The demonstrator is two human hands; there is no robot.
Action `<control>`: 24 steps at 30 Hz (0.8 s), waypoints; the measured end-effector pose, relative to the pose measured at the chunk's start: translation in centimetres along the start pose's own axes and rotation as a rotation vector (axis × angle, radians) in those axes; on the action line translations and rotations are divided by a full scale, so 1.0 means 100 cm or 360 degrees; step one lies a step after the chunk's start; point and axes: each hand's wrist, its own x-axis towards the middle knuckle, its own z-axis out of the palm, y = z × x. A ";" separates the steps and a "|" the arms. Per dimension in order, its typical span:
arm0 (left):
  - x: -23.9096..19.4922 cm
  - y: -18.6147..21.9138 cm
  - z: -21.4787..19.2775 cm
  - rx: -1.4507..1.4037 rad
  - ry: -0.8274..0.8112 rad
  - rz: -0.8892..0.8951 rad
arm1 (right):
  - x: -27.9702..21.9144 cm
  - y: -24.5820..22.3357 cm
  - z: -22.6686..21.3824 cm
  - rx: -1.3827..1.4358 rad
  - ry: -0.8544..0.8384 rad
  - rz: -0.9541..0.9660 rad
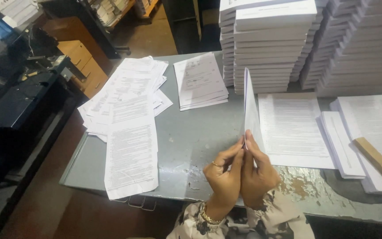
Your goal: Folding printed sheets and creasing them with a wooden block to assemble booklets.
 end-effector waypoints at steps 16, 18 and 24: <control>-0.009 -0.015 -0.006 -0.0324 0.0249 -0.0490 | -0.011 0.001 -0.005 -0.0010 -0.0056 -0.0047; -0.011 -0.017 -0.007 -0.0339 0.0234 -0.0471 | -0.012 0.001 -0.005 -0.0013 -0.0065 -0.0057; -0.011 0.005 -0.008 -0.0334 0.0104 -0.0505 | -0.011 0.001 -0.002 -0.0033 -0.0059 -0.0098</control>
